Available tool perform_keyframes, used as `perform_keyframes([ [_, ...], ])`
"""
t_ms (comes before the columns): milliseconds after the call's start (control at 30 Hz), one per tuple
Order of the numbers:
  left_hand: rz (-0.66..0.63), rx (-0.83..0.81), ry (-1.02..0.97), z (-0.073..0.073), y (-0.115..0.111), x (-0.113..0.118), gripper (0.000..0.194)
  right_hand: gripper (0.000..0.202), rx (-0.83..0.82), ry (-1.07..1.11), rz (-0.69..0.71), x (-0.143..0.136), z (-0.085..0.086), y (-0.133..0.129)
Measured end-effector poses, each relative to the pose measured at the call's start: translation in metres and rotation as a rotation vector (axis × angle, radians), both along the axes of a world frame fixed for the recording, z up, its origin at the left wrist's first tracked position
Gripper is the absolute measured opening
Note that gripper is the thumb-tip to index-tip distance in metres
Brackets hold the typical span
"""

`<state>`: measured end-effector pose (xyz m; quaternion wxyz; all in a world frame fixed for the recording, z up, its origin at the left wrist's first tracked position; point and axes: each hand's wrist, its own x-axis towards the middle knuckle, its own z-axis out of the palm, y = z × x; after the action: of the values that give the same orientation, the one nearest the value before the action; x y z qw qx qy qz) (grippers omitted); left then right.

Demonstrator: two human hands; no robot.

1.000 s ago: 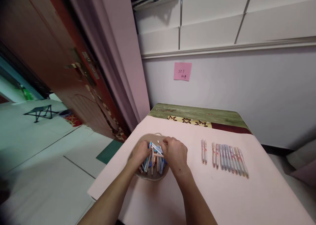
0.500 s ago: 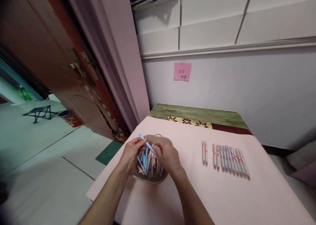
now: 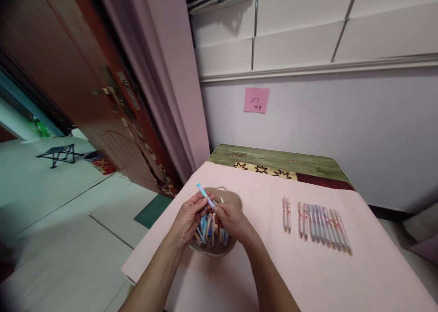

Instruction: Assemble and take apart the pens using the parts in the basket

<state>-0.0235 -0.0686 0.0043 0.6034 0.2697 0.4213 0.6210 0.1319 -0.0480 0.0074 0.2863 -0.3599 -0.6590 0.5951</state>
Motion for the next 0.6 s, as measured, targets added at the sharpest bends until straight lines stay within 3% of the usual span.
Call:
perform_keyframes([
  [100,0.042,-0.014,-0.033,-0.002,0.002,0.006,0.028,0.038,-0.015,0.001,0.01,0.003,0.001,0.002],
  [167,0.084,-0.026,-0.037,-0.004,0.003,0.01,0.028,0.038,0.062,-0.05,-0.014,0.005,0.0,0.003],
  [300,0.151,-0.053,-0.005,-0.007,0.004,0.017,0.028,0.027,0.311,-0.304,-0.192,0.009,0.002,0.004],
  [433,0.16,-0.067,0.014,-0.004,0.004,0.021,0.028,0.021,0.347,-0.449,-0.318,0.009,0.007,0.002],
  [500,0.153,-0.063,0.009,-0.001,0.003,0.021,0.029,0.027,0.318,-0.405,-0.305,0.007,0.008,0.001],
  [600,0.149,-0.047,-0.022,0.003,0.002,0.019,0.029,0.038,0.155,-0.187,-0.141,0.004,0.006,0.0],
])
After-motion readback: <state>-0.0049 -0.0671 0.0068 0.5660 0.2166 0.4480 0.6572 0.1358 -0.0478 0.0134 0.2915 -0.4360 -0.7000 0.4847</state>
